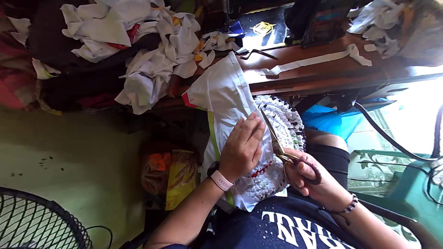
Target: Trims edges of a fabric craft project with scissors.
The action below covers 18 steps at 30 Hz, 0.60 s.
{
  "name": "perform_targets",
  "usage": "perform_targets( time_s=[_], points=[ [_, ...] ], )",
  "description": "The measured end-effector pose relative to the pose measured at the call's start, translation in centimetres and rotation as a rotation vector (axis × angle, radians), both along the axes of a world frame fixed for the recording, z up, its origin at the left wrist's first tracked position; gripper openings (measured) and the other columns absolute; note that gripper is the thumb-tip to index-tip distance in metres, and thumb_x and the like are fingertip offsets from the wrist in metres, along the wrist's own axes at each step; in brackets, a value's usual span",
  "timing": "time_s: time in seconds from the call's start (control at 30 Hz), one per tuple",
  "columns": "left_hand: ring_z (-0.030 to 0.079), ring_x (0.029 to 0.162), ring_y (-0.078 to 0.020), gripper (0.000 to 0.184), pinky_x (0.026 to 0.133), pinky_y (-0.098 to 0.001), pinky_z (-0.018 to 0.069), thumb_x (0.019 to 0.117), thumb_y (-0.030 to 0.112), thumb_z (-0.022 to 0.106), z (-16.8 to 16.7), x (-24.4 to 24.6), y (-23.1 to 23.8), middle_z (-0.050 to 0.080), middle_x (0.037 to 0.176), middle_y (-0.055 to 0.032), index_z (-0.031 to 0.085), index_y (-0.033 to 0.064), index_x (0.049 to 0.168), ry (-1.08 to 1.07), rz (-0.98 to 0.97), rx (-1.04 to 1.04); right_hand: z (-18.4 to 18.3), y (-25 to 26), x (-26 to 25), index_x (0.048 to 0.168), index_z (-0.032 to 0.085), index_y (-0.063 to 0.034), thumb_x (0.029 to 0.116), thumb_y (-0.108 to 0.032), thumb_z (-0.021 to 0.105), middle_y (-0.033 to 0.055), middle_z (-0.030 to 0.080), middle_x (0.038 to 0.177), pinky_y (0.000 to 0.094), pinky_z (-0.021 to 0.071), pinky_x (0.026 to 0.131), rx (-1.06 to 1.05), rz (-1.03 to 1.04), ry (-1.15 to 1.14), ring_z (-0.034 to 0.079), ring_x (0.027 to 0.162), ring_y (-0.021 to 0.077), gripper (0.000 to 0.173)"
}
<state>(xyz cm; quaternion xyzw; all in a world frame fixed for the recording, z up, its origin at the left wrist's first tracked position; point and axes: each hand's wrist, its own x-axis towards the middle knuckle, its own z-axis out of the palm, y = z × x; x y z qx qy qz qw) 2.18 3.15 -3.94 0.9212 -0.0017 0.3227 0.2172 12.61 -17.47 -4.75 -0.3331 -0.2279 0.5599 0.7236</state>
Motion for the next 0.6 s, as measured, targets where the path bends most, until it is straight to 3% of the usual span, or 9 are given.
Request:
perform_targets(
  time_s=[0.6],
  points=[
    [0.048, 0.143, -0.0332, 0.033, 0.12, -0.0507, 0.0375, 0.0964, 0.007, 0.054, 0.3, 0.1, 0.0, 0.064, 0.137, -0.0178, 0.072, 0.0005, 0.123, 0.022, -0.007, -0.01, 0.8, 1.7, 0.4, 0.129, 0.055, -0.0167, 0.0935, -0.047, 0.071, -0.0046, 0.061, 0.066, 0.0168, 0.0518, 0.045, 0.0, -0.069, -0.025, 0.06, 0.049, 0.0025, 0.049]
  ],
)
